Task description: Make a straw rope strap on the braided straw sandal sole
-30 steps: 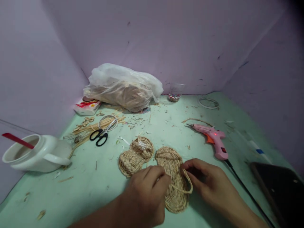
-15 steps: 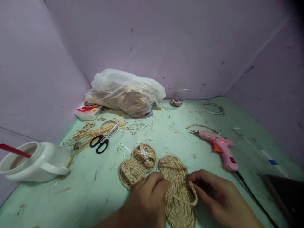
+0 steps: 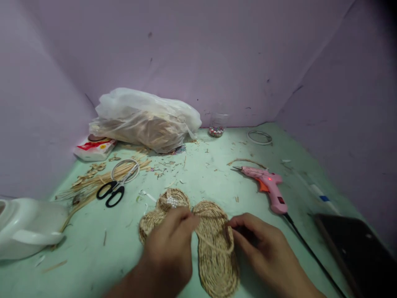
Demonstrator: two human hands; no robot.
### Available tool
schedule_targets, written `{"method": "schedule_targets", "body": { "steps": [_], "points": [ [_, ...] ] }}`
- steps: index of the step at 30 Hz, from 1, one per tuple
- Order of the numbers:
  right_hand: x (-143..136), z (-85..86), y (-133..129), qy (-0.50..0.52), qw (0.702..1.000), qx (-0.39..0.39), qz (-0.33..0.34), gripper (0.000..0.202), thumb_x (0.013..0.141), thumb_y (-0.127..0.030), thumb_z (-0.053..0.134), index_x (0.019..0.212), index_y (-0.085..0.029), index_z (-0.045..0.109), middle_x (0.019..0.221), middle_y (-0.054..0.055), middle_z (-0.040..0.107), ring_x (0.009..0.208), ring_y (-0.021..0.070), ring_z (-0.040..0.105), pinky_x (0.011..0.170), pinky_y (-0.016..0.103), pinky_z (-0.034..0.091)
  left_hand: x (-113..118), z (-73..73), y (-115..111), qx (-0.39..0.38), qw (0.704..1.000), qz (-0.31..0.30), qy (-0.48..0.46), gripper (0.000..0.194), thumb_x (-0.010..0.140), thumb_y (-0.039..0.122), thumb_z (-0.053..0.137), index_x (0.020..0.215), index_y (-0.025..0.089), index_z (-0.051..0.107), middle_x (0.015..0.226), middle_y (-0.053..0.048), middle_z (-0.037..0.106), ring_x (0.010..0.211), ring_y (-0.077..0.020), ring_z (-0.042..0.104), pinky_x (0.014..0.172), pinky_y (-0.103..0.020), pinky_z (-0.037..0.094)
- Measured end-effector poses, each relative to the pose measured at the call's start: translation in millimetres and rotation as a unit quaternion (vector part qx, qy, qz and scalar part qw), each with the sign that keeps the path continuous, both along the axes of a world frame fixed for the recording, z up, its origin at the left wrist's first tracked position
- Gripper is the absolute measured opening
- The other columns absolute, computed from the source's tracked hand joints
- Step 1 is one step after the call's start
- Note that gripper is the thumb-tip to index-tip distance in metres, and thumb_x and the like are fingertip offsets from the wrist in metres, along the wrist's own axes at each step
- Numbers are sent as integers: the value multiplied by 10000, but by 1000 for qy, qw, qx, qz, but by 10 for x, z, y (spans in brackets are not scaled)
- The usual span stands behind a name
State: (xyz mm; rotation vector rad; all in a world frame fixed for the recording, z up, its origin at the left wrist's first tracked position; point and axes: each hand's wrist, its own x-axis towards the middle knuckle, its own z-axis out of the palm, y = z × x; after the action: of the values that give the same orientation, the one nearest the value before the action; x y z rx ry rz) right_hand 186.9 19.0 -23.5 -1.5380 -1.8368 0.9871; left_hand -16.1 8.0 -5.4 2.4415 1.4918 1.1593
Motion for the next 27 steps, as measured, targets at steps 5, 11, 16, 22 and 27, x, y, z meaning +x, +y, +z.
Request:
{"method": "schedule_targets", "body": {
  "steps": [5, 11, 16, 22, 27],
  "points": [
    [-41, -5, 17, 17, 999, 12, -36, 169, 799, -280, 505, 792, -185, 644, 756, 61, 662, 670, 188, 596, 604, 300, 464, 40, 248, 316, -126, 986, 54, -91, 171, 779, 108, 473, 832, 157, 627, 807, -46, 650, 754, -142, 611, 711, -246, 490],
    [-61, -72, 22, 25, 997, 32, -58, 152, 775, -254, 536, 793, -185, 670, 772, 67, 675, 683, 186, 607, 613, 295, 471, 141, 153, 445, -283, 942, 92, -155, 190, 733, 152, 478, 790, 168, 658, 681, -14, 666, 639, -144, 609, 618, -253, 470],
    [-67, -90, 10, 21, 997, 34, -66, 147, 763, -269, 548, 795, -191, 668, 785, 64, 684, 685, 191, 619, 619, 303, 478, 147, 141, 434, -289, 950, 89, -81, 224, 730, 131, 454, 772, 168, 671, 658, -22, 674, 620, -149, 600, 620, -271, 441],
    [-70, -95, 2, 29, 997, -8, -74, 153, 765, -277, 548, 826, -196, 662, 792, 51, 693, 697, 191, 625, 631, 305, 476, 131, 144, 436, -283, 955, 84, -31, 242, 737, 122, 446, 756, 169, 682, 654, -33, 669, 623, -147, 591, 625, -265, 432],
    [-72, -99, 0, 25, 996, -22, -80, 142, 758, -281, 555, 814, -203, 660, 739, 31, 684, 645, 176, 611, 592, 291, 462, 115, 133, 435, -324, 941, 83, -55, 240, 743, 140, 447, 789, 165, 681, 582, -11, 639, 480, -112, 546, 528, -231, 415]
  ]
}}
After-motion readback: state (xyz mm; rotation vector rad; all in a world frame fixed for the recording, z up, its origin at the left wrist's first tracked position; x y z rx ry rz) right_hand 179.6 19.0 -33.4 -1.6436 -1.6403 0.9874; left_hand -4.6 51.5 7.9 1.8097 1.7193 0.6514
